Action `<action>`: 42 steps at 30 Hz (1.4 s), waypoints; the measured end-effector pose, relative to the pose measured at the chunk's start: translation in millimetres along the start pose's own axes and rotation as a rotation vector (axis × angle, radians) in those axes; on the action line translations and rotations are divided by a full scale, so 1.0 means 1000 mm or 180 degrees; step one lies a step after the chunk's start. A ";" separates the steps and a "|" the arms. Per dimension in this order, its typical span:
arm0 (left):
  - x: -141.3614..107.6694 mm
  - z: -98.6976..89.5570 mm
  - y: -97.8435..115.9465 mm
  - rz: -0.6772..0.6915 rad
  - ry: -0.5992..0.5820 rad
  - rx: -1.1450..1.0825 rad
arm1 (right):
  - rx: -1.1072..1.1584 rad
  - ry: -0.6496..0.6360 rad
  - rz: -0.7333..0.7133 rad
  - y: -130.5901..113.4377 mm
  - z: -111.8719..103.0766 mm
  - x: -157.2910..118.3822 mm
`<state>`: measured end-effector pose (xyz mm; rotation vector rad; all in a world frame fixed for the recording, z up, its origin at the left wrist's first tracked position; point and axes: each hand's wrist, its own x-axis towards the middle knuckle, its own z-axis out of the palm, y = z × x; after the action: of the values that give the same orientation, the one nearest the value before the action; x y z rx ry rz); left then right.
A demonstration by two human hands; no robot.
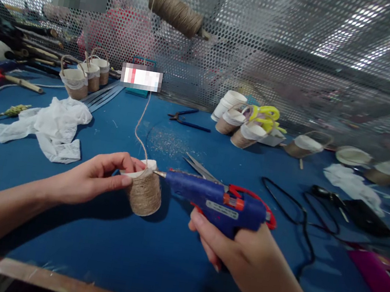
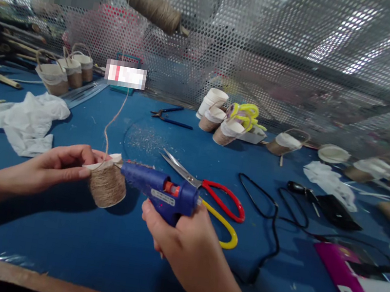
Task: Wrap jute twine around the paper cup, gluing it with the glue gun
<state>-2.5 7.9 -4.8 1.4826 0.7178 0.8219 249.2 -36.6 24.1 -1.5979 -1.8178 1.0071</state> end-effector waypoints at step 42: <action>0.002 0.002 0.003 -0.0027 0.0021 -0.0079 | -0.0047 0.0066 0.0174 -0.004 0.001 0.005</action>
<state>0.3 8.0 -1.4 1.4544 0.7161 0.8269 244.7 -31.6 26.4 -1.6691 -1.7804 0.9997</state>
